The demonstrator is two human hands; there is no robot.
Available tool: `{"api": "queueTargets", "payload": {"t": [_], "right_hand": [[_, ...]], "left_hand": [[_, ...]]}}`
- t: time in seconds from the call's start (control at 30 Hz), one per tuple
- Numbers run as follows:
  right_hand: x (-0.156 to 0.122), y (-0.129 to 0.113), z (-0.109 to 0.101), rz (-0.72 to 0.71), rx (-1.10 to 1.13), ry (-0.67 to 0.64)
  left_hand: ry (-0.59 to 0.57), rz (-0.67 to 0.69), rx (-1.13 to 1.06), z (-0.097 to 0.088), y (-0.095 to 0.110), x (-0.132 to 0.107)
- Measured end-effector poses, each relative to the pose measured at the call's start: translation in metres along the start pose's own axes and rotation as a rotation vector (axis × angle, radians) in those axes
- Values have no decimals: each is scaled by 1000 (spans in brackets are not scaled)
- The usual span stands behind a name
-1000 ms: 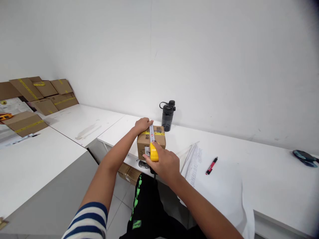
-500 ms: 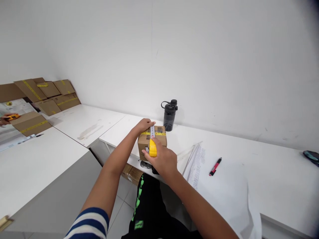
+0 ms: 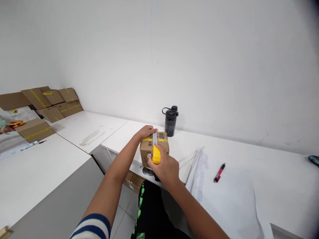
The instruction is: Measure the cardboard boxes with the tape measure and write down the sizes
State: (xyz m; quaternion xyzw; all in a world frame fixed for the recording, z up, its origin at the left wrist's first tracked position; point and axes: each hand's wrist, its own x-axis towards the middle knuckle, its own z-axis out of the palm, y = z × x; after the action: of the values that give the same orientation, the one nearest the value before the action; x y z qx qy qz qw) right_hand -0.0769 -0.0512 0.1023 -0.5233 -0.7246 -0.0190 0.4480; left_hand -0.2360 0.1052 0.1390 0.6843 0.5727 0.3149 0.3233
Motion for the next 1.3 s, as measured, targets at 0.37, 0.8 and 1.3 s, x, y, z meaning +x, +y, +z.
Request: {"api": "queueTargets", "payload": {"t": [0.37,0.8,1.3], "right_hand": [[-1,-3,-5,57,6,-68],[6,1,-40,190,-62,-312],[37,32,-65,388,400,-557]], "left_hand": [[-26,-9,-52,1,-4,2],[-40,-34,-7,-3,4,-1],[65,-23,131,-4,-5,-1]]}}
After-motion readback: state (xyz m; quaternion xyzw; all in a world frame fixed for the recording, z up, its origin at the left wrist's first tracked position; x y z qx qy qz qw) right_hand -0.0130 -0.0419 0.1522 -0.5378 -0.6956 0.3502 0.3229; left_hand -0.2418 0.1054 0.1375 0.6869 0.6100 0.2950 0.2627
